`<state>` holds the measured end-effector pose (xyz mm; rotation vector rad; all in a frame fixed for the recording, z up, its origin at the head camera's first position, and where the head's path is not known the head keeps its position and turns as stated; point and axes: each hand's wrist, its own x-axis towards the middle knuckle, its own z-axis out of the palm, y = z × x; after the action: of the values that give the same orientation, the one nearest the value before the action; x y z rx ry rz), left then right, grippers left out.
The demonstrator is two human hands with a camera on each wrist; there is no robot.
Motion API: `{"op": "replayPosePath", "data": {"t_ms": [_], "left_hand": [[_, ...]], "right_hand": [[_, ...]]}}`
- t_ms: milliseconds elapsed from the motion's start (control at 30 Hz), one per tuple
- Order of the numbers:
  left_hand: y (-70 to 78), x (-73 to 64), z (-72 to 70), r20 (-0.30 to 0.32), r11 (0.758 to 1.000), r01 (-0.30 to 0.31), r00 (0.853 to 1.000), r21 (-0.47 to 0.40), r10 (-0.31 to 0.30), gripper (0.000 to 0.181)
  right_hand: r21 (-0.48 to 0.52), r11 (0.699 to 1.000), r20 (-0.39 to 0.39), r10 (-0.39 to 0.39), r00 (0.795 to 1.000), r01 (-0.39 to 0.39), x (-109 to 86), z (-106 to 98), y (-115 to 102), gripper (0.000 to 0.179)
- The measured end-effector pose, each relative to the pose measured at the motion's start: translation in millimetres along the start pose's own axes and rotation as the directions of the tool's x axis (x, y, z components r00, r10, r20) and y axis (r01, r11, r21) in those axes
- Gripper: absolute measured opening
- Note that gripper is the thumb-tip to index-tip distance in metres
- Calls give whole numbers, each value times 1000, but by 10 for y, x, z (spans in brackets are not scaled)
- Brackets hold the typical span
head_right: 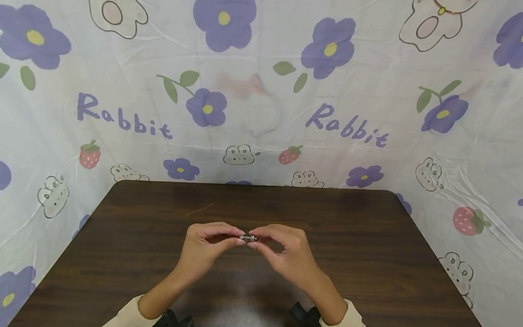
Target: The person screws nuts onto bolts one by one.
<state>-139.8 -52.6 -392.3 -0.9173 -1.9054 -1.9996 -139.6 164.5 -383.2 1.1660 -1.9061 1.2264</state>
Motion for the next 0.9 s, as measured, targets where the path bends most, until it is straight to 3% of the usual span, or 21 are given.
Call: {"op": "replayPosePath", "data": {"t_ms": [500,733,900], "left_hand": [[8,-13,2,13,1000,-2,1000,-7,2,10],[18,-20,13,14,1000,-6,1000,-5,6,10],[27,-8,9,6,1000,6,1000,13,-6,10]], "right_hand": [[18,999,24,44,999,-45,-15,16,-23,2],[51,995,66,79,995,-82,-24,7,-29,20],[29,992,88,120,989,-123,-30,-10,-30,7]]}}
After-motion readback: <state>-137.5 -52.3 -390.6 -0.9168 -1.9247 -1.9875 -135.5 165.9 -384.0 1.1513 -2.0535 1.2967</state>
